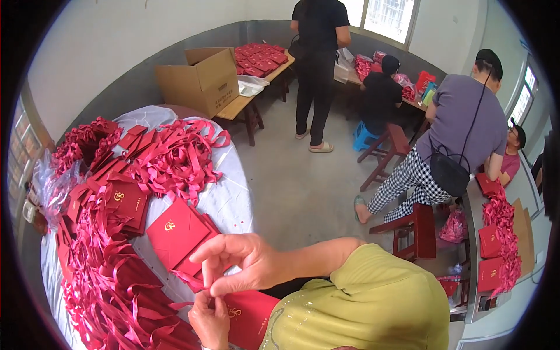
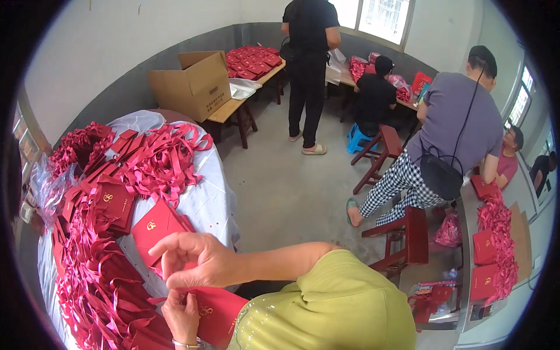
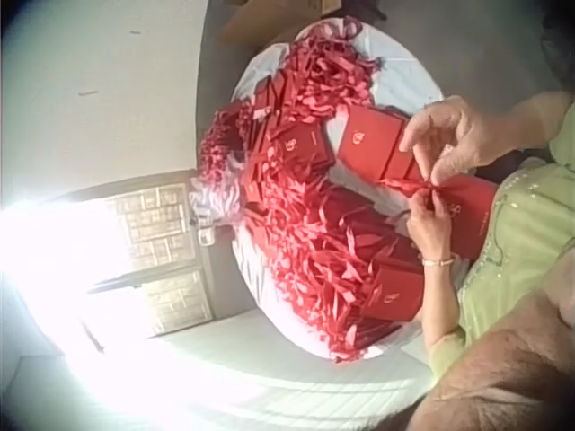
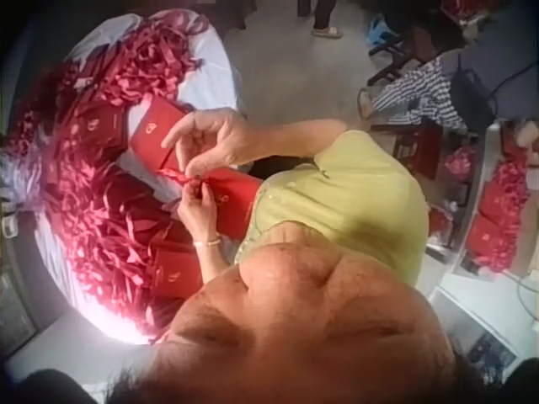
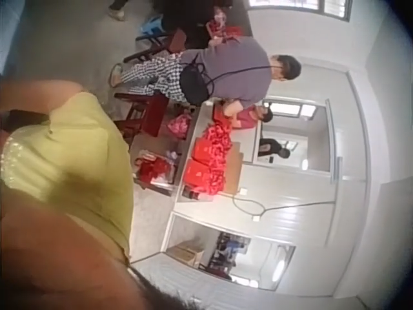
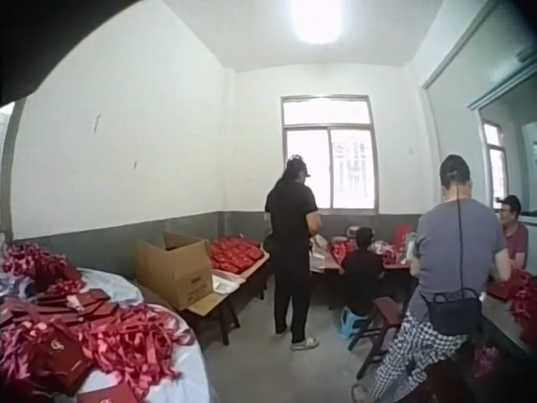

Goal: The person attaches ribbon handles to paper gift bags by hand, threading and securing ribbons into the bags one at a time.

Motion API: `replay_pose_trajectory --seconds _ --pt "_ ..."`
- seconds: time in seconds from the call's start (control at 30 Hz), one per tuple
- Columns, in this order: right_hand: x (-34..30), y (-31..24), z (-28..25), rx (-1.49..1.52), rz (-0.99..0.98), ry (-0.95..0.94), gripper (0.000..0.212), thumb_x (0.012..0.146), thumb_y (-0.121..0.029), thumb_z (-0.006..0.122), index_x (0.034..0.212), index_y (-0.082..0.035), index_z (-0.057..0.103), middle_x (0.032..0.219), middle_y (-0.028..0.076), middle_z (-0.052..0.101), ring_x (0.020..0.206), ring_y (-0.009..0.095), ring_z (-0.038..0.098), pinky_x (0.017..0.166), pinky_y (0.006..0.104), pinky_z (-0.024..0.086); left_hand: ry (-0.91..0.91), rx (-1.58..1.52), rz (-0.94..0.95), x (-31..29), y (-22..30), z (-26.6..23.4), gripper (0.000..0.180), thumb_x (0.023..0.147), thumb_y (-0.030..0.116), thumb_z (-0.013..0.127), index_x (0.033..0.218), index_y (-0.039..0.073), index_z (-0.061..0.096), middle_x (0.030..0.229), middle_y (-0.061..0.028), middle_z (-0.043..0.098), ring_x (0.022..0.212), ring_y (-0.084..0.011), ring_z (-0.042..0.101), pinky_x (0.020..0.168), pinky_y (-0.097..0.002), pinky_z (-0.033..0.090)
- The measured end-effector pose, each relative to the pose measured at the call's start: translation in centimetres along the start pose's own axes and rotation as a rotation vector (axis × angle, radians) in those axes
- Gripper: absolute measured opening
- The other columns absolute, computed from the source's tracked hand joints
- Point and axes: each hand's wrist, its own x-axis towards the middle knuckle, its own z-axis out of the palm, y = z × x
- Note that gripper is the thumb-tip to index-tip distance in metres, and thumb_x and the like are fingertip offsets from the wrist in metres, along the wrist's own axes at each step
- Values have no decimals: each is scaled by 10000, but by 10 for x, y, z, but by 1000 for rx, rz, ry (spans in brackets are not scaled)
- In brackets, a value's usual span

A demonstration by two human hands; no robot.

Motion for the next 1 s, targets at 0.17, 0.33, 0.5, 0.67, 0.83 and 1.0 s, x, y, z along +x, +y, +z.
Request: replay_pose_trajectory --seconds 0.17,0.33,0.5,0.67,0.83,1.0 --pt "4 12 -4 59 12 -77 391 827 -8 818 1146 -20 593 935 60 658 886 146 667 788 303 538 13 -74 85 5 -5 8 96 831 55 688 867 -32 674 744 -219 698 754 -382 717 630 -424 531" --pt "17 19 4 -185 -162 -180 274 820 1 817 1065 2 696 925 91 683 855 179 653 762 319 520 51 -7 -23 -10 3 -13 126 837 51 691 956 10 695 761 -208 701 684 -355 711 610 -401 526" --pt "31 1 -10 -439 -340 -204 244 866 74 712 1106 34 706 984 131 668 905 203 673 769 324 551 -37 59 90 -3 2 -15 194 882 128 684 1075 120 702 908 -169 663 795 -389 659 686 -475 541" --pt "24 12 -10 -74 65 -189 253 949 25 657 1199 45 620 927 97 640 652 116 670 587 221 533 -130 141 16 -6 2 -23 281 896 126 654 1173 131 698 956 -144 689 808 -385 683 702 -478 559" --pt "16 30 -14 -196 296 -242 354 876 -12 774 1192 19 617 799 50 660 610 89 649 554 221 533 -48 92 14 -8 -8 -23 244 886 121 654 1125 94 695 891 -166 692 801 -387 683 689 -470 560" --pt "14 40 -14 -771 46 -374 267 788 -18 819 1039 -5 727 885 114 697 744 184 683 651 297 556 -105 30 6 -5 -14 -32 194 889 129 640 1067 61 678 887 -202 704 816 -394 688 723 -494 554"
